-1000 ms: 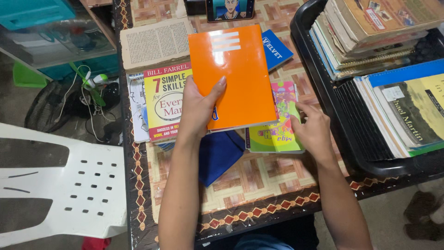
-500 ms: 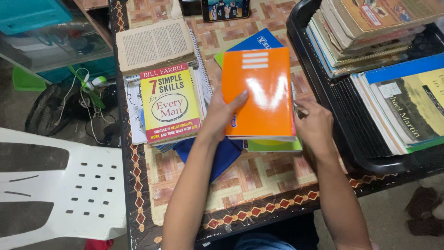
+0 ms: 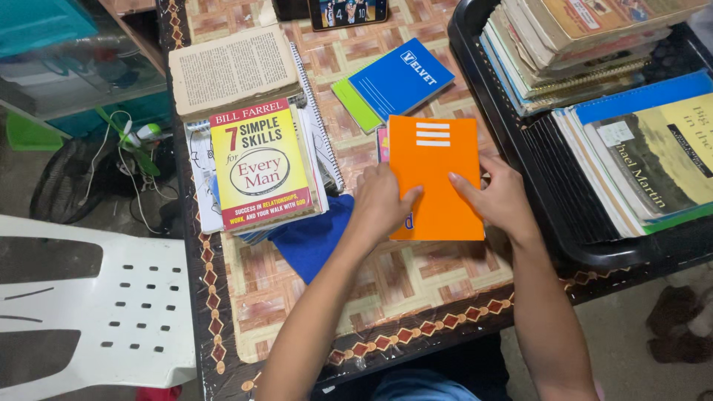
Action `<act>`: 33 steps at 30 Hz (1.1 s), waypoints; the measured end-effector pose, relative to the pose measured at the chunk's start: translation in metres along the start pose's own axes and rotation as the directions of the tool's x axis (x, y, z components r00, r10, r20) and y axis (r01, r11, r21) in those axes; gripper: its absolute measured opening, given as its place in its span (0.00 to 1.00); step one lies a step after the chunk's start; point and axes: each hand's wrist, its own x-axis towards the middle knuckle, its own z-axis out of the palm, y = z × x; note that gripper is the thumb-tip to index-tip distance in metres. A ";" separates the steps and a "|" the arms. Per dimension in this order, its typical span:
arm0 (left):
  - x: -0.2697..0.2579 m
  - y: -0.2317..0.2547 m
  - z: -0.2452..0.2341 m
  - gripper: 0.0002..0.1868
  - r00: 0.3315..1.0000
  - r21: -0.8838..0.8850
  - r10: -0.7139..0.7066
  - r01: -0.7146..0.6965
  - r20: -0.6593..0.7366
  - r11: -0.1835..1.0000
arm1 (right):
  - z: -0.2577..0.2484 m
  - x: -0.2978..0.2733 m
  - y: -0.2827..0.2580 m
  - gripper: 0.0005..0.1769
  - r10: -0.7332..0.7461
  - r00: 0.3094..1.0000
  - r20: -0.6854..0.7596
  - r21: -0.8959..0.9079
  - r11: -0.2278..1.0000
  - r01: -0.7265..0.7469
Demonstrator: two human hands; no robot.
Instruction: The person repeatedly picks up books and notebooks from a table, flips them over, and places them onto a black tray. The person handles items one at a time, occasionally adjusting the stack on the tray.
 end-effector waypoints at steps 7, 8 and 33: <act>0.002 -0.015 0.005 0.42 1.000 0.166 -0.022 0.024 -0.017 0.986 | 0.007 0.005 -0.007 0.26 -0.104 0.994 -0.014 -0.172 0.980 0.100; 0.004 -0.017 0.006 0.43 1.000 0.162 -0.008 0.012 -0.030 0.987 | 0.008 0.006 -0.007 0.27 -0.053 0.998 -0.036 -0.192 0.980 0.046; 0.012 -0.018 -0.008 0.39 0.944 -0.313 -0.263 0.315 0.198 0.896 | 0.017 0.016 0.064 0.27 0.413 0.862 0.295 0.466 0.725 -0.507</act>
